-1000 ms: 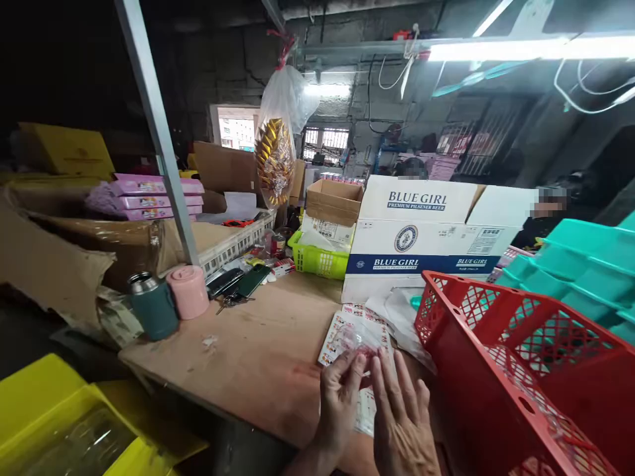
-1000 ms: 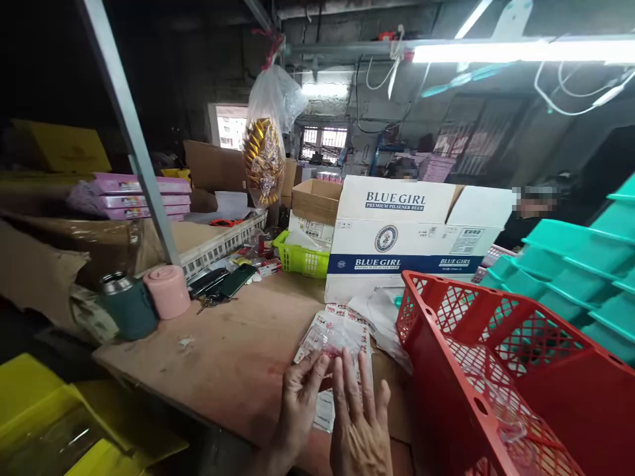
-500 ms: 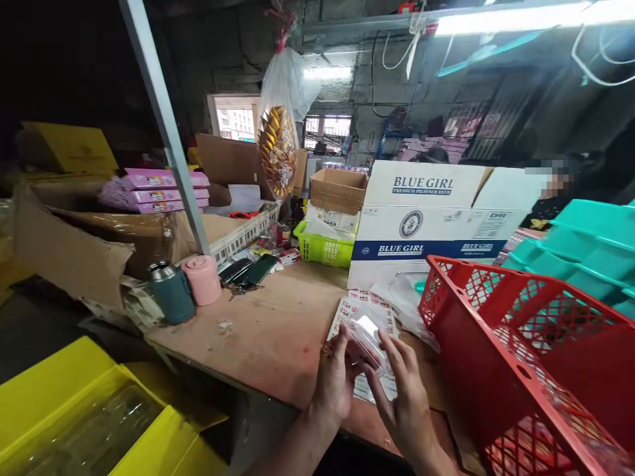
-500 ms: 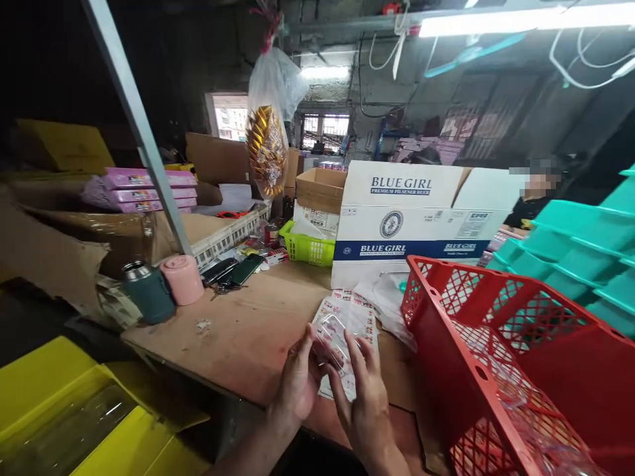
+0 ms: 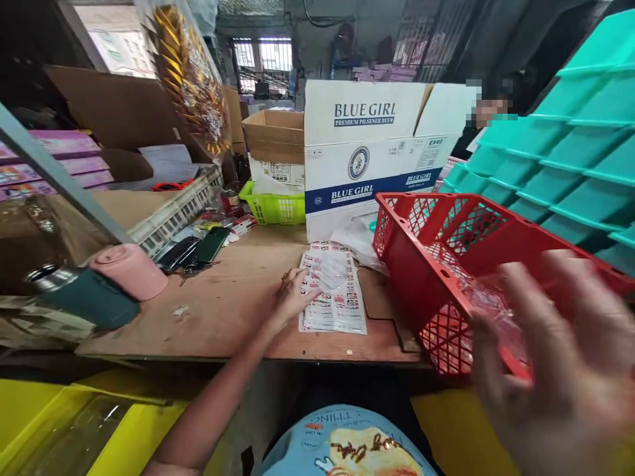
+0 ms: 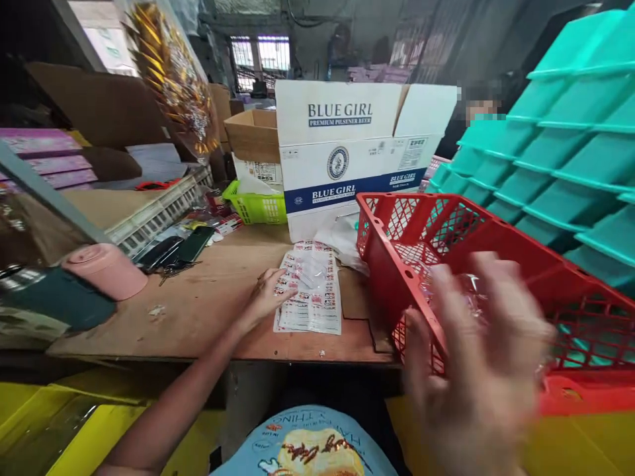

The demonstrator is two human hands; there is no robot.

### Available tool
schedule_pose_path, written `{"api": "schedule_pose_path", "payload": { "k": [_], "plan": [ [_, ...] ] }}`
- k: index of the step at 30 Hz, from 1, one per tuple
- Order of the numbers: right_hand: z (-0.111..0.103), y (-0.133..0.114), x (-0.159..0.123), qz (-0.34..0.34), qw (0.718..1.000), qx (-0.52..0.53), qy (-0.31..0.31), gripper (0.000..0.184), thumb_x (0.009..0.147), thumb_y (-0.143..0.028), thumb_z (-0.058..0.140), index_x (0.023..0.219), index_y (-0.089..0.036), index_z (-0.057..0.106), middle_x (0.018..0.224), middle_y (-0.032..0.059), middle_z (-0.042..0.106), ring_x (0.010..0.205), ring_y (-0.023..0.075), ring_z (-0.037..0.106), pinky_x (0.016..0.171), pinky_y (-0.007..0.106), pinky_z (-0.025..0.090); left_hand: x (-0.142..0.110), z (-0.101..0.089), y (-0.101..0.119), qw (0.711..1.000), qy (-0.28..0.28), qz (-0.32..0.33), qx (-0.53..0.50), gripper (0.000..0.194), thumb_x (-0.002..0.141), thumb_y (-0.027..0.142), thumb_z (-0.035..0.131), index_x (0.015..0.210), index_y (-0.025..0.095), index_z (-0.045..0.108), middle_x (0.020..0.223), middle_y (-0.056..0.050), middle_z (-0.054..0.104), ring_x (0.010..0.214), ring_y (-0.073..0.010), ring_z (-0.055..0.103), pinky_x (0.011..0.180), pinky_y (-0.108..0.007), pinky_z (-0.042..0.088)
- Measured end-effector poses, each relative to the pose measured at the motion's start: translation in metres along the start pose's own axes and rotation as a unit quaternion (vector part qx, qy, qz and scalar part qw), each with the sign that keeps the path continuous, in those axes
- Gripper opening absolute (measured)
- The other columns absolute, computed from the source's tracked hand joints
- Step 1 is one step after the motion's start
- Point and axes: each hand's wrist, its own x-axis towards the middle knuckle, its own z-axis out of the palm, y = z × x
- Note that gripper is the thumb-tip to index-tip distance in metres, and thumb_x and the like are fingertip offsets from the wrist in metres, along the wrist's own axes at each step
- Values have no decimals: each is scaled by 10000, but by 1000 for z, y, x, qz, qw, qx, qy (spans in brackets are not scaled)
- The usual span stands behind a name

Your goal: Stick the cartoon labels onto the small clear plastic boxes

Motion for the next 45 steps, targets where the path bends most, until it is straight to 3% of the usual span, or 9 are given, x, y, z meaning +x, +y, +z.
{"api": "schedule_pose_path", "payload": {
  "k": [4,8,13,18,22,26,31,36,45],
  "plan": [
    [72,-14,-23,-17,984,95,-148,521,922,-151,539,1426,-266,476,1449,126,487,1363,344,440,1089,599,397,30,21,0,998,-32,33,49,578,680,313,813,1211,179,628,1255,-124,568,1245,-310,523,1101,-460,395],
    [164,19,-46,79,954,100,-270,488,932,-283,575,1387,-133,480,1373,220,518,1276,307,520,1029,472,480,56,43,1,995,-69,50,61,601,705,286,785,1258,145,597,1275,-144,575,1224,-295,552,1078,-436,423],
    [230,54,-50,115,942,72,-308,553,857,-204,650,1379,-110,494,1427,276,462,1350,420,407,1059,629,355,57,41,-3,991,-102,61,66,608,771,302,725,1334,158,544,1322,-151,569,1229,-273,559,1073,-412,426],
    [225,52,-51,127,951,53,-276,454,931,-130,471,1383,-83,467,1465,278,394,1396,418,298,1088,694,206,37,15,-16,985,-122,32,115,748,543,420,883,1210,194,632,1203,-119,607,1159,-322,557,1011,-454,435],
    [209,39,-65,52,945,108,-305,389,954,-278,532,1314,-130,541,1328,193,536,1219,292,494,1051,454,393,28,5,-21,991,-92,-14,97,176,757,338,717,796,173,671,784,-30,621,729,-173,583,736,-306,482],
    [206,38,-78,3,933,99,-347,349,892,-327,640,1164,-108,629,1136,175,625,1069,308,536,945,455,430,4,-1,-5,995,-48,-34,87,201,853,349,616,774,168,655,797,-38,644,721,-149,580,682,-259,460],
    [216,29,-79,-20,929,93,-359,266,975,-180,461,806,-134,660,847,130,633,849,252,526,866,416,402,-41,13,29,940,-191,-207,-193,431,810,556,662,773,128,693,695,-57,678,585,-134,607,571,-243,486],
    [218,19,-77,-12,929,120,-349,210,979,-230,494,876,-145,656,912,114,632,895,243,518,889,398,385,-48,23,42,868,-87,-300,-385,441,802,548,692,927,127,661,897,-95,725,693,-151,697,676,-281,570],
    [221,26,-69,-8,920,194,-340,219,977,-212,502,865,-175,687,881,94,655,894,231,552,870,396,433,-27,24,25,911,21,-251,-326,304,717,382,772,692,146,583,573,40,606,404,-45,484,408,-154,375]
  ]
}}
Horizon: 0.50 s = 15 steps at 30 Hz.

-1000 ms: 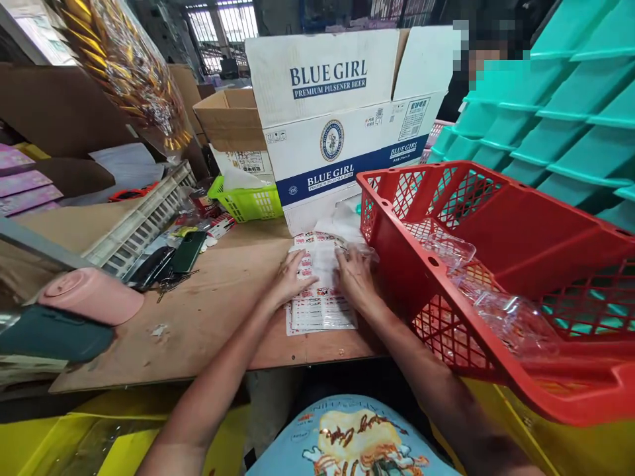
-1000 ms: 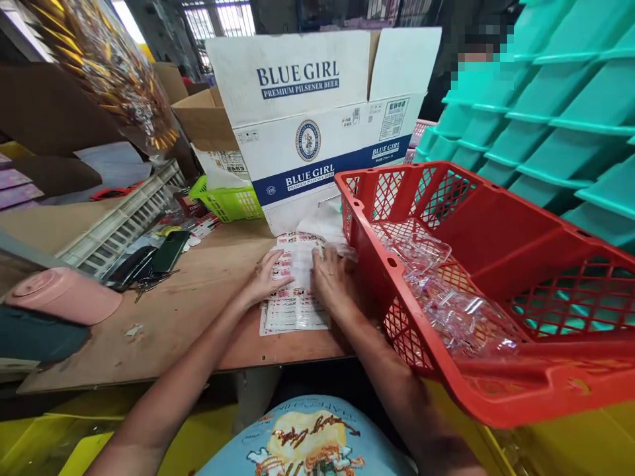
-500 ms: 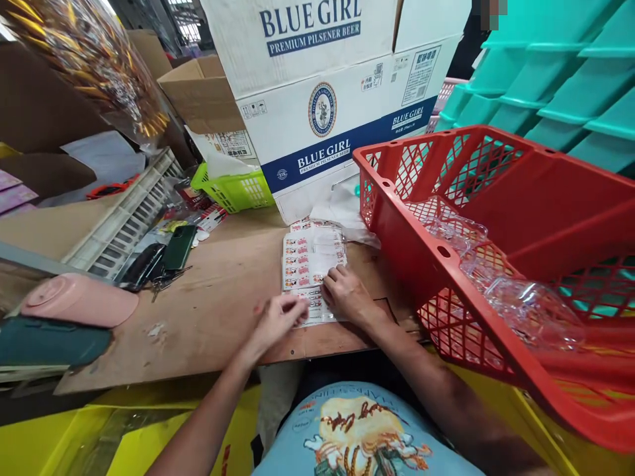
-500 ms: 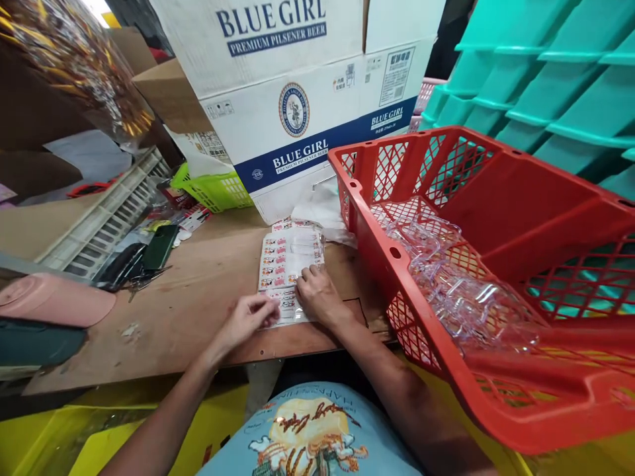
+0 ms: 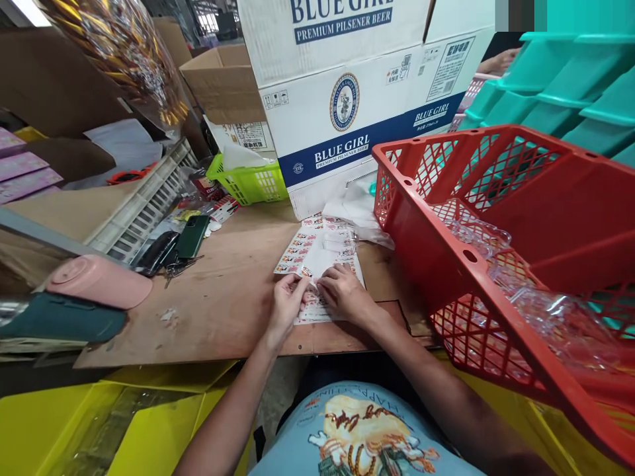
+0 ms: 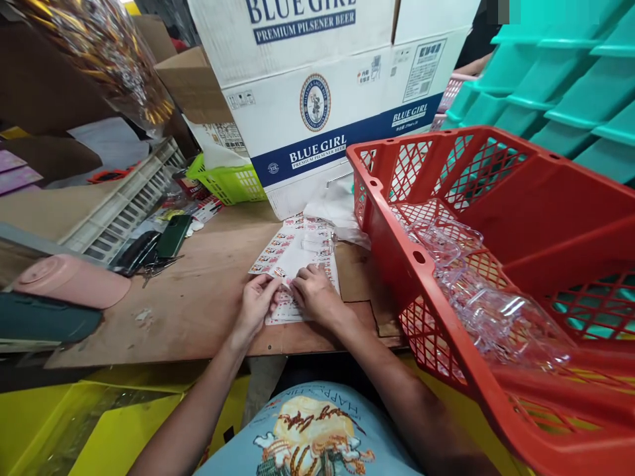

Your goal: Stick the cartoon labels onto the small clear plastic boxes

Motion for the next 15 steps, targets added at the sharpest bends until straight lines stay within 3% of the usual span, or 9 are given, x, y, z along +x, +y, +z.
{"api": "schedule_pose_path", "payload": {
  "k": [3,6,9,11,13,15],
  "plan": [
    [-11,-7,6,-14,999,38,31,229,993,-184,455,1077,-158,666,1139,128,652,1068,219,566,953,380,452,0,-23,21,999,15,35,-3,197,665,284,776,743,149,655,688,17,683,583,-85,601,563,-178,467],
    [-24,-15,21,-45,990,117,70,367,987,-261,503,1338,-161,542,1457,156,487,1348,252,432,1114,462,359,-7,-53,49,998,-57,3,-9,250,638,278,751,848,147,728,828,-56,748,799,-222,690,708,-299,529],
    [-27,-24,42,-43,969,242,25,619,940,-396,599,1493,-223,380,1570,133,361,1464,282,292,1167,532,288,-13,-69,66,989,-133,-61,-18,274,583,310,755,801,144,745,797,-98,748,822,-312,703,673,-364,529],
    [-25,-30,52,-6,935,351,-52,732,914,-446,626,1539,-266,290,1565,121,372,1440,284,345,1128,515,365,-15,-68,69,980,-167,-102,-29,271,554,334,764,750,149,738,761,-106,739,799,-332,704,638,-373,522],
    [-22,-33,57,29,880,457,-127,802,876,-454,670,1547,-286,263,1493,113,471,1320,264,500,1027,446,487,-13,-63,69,973,-186,-127,-44,273,543,341,777,732,151,729,739,-102,731,753,-320,702,620,-370,519],
    [-20,-31,57,63,832,532,-146,807,832,-442,718,1518,-264,331,1336,100,600,1131,231,624,909,382,560,-10,-57,68,974,-179,-120,-65,264,574,347,789,735,149,721,722,-87,725,674,-266,687,599,-338,509]
  ]
}}
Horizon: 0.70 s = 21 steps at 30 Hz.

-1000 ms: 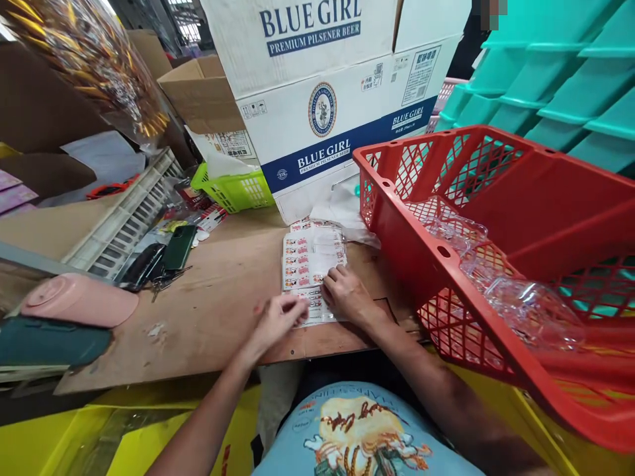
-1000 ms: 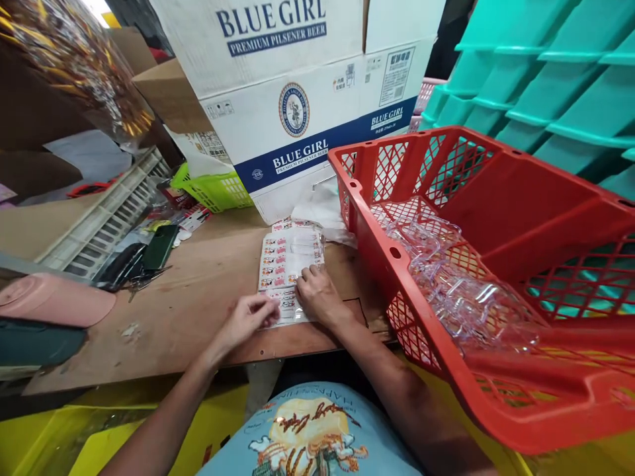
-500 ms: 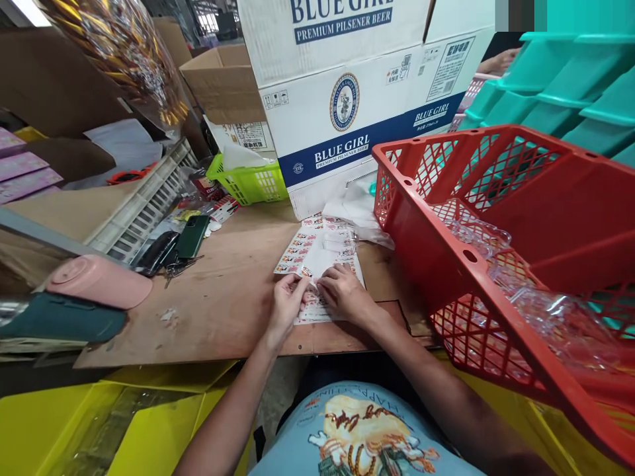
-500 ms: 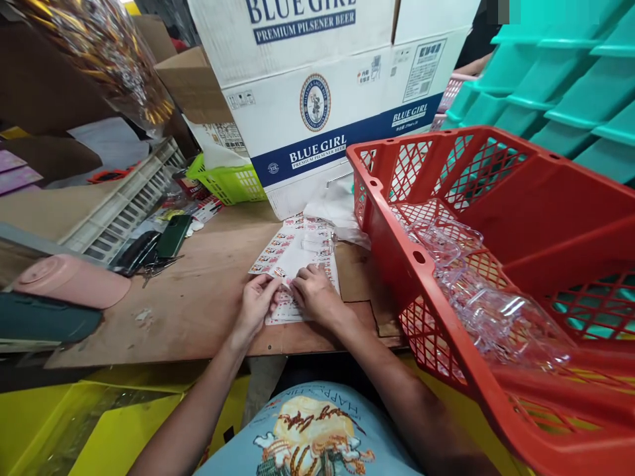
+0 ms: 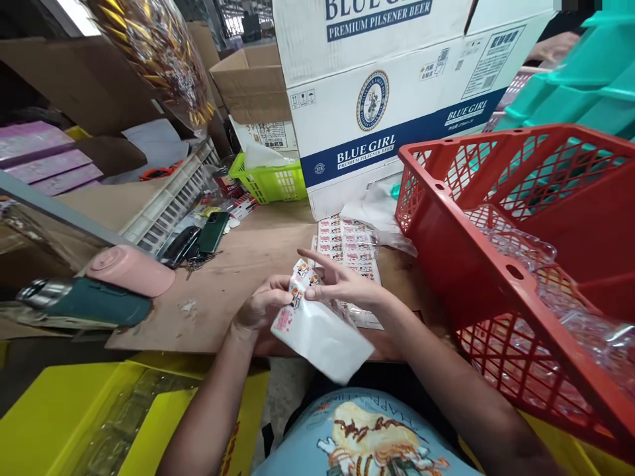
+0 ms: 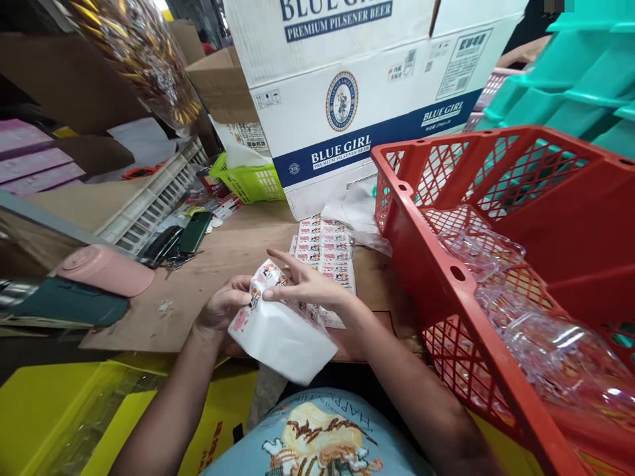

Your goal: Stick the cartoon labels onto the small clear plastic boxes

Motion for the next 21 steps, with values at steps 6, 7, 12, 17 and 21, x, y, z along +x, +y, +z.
{"api": "schedule_pose_path", "payload": {
  "k": [6,7,12,17,21],
  "plan": [
    [-22,17,-27,-29,948,-72,309,589,811,-365,734,1341,-219,522,1164,83,648,963,219,628,854,389,563,18,14,-19,992,54,94,-59,322,676,367,822,897,145,749,851,-64,761,762,-188,689,726,-281,537],
    [-26,18,-34,-32,934,-117,336,594,819,-361,726,1356,-224,512,1194,92,635,983,231,620,868,404,557,21,17,-24,991,71,102,-59,308,663,307,840,913,149,753,876,-56,767,784,-173,691,761,-270,536],
    [-28,9,-63,-42,844,-379,378,643,890,-338,640,1479,-251,398,1315,135,552,1140,306,559,985,514,473,29,38,-43,980,138,116,-85,227,621,241,873,805,164,763,788,-12,765,717,-109,672,752,-220,524],
    [-15,0,-53,-110,842,-474,233,430,959,-304,557,1387,-282,519,1413,101,532,1316,340,444,1093,591,298,29,52,-40,992,75,100,-3,237,672,291,848,830,135,766,773,-31,749,696,-124,661,729,-240,529],
    [-18,5,-37,-116,894,-346,261,339,954,-255,565,1292,-223,568,1049,76,687,913,217,621,863,396,485,30,54,-35,992,87,89,-23,230,658,276,857,809,144,746,787,-21,749,684,-113,658,703,-223,521]
  ]
}}
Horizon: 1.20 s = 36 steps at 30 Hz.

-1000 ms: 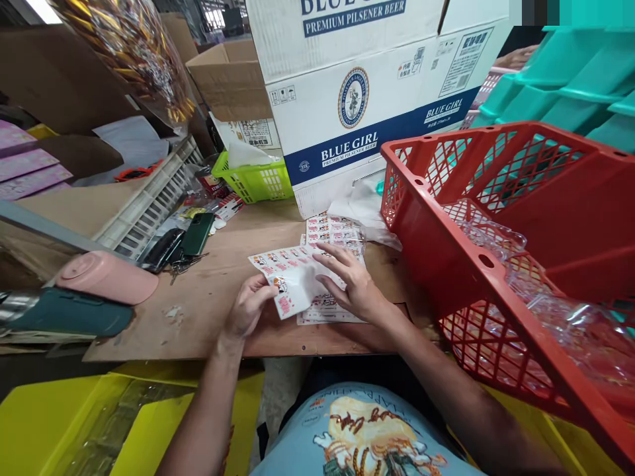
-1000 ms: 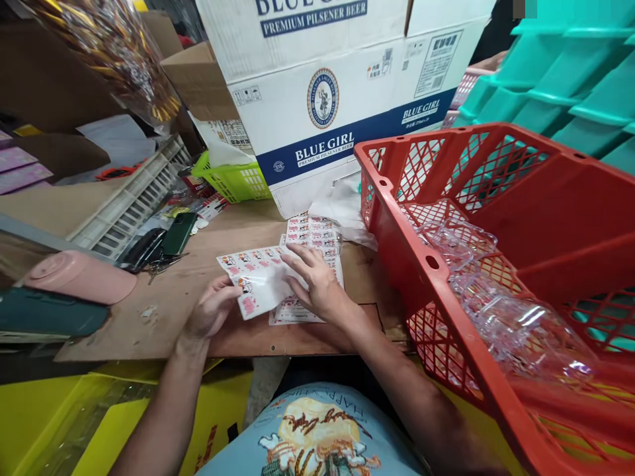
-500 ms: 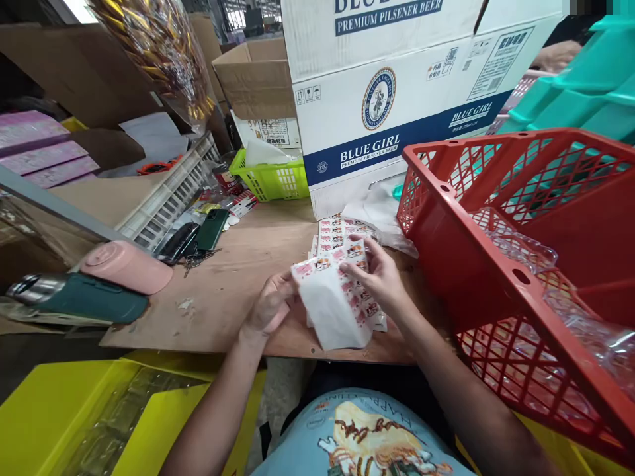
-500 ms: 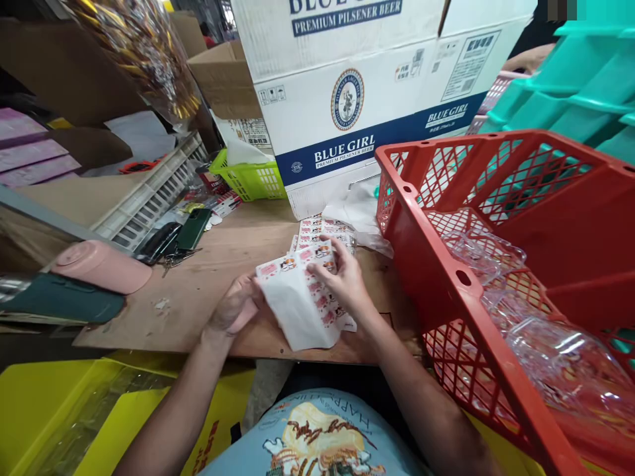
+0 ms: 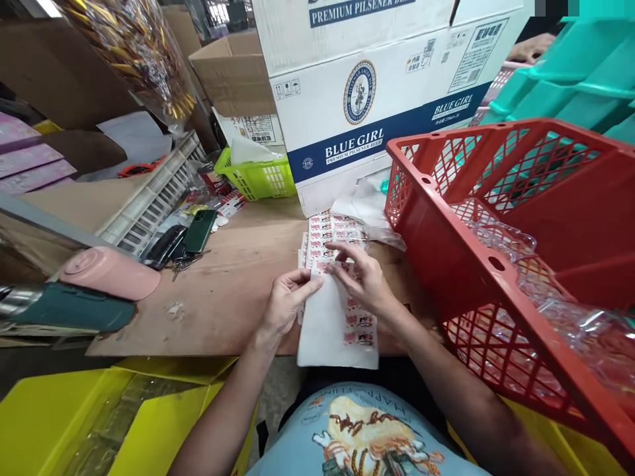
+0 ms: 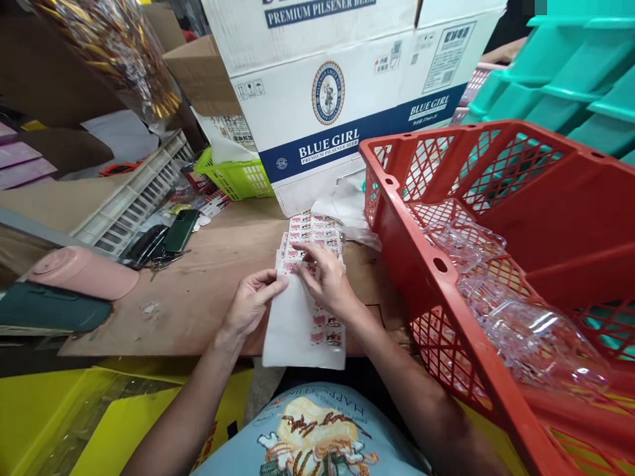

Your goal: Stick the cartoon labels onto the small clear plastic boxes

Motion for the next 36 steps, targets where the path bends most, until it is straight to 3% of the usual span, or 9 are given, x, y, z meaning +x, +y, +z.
{"api": "schedule_pose_path", "payload": {
  "k": [3,6,14,19,25,28,31,33,36],
  "plan": [
    [2,2,2,-46,997,-49,48,227,940,-227,577,1156,-199,644,1037,93,667,944,239,587,880,431,452,3,-1,-2,998,49,-1,-39,249,621,270,881,777,153,727,749,-6,741,640,-100,643,675,-218,518],
    [6,1,-1,-116,988,-97,39,153,949,-229,574,1026,-187,700,948,96,669,915,247,552,867,451,429,5,-1,-7,999,35,12,-31,238,660,296,860,807,154,737,732,-7,726,649,-107,638,686,-226,516],
    [11,-1,-4,-117,986,-115,5,157,959,-222,568,934,-161,710,805,83,669,808,223,526,775,382,437,7,-9,-9,968,-17,158,196,163,886,277,648,957,174,753,931,-37,653,912,-145,587,835,-224,462],
    [12,-4,-3,-125,983,-133,-31,232,975,-182,476,886,-154,688,798,98,655,797,229,496,786,402,409,8,-8,-2,951,-38,167,258,183,907,281,606,941,170,747,926,-53,628,910,-164,576,844,-247,457],
    [20,14,-1,69,986,102,111,183,919,-242,572,750,-186,618,692,12,625,643,150,545,620,277,422,14,-17,-11,963,-37,118,239,186,868,320,637,911,163,727,907,-53,661,874,-173,599,799,-262,475],
    [12,26,3,108,970,99,192,220,979,-294,480,816,-191,586,705,3,597,613,138,534,574,259,417,28,-34,-16,955,35,99,278,222,821,341,669,912,146,724,891,-78,666,854,-208,613,794,-326,499],
    [-1,31,7,101,956,61,270,163,966,-286,508,847,-201,578,762,10,575,705,159,533,670,293,436,37,-33,-14,928,119,148,321,284,776,353,721,988,165,734,1036,-108,648,1038,-264,584,940,-394,458],
    [-5,27,6,41,959,-5,280,113,940,-239,546,843,-206,595,790,24,597,771,180,538,761,335,437,32,-17,-10,934,94,162,304,316,811,429,697,1008,187,747,1102,-111,647,1134,-276,555,1020,-401,408],
    [-2,15,-2,-72,971,-112,198,84,906,-191,584,855,-210,648,792,35,648,805,204,547,932,446,399,19,17,-5,987,-41,71,135,564,903,636,475,980,159,765,1086,-137,698,1141,-290,582,1029,-420,408]
  ]
}}
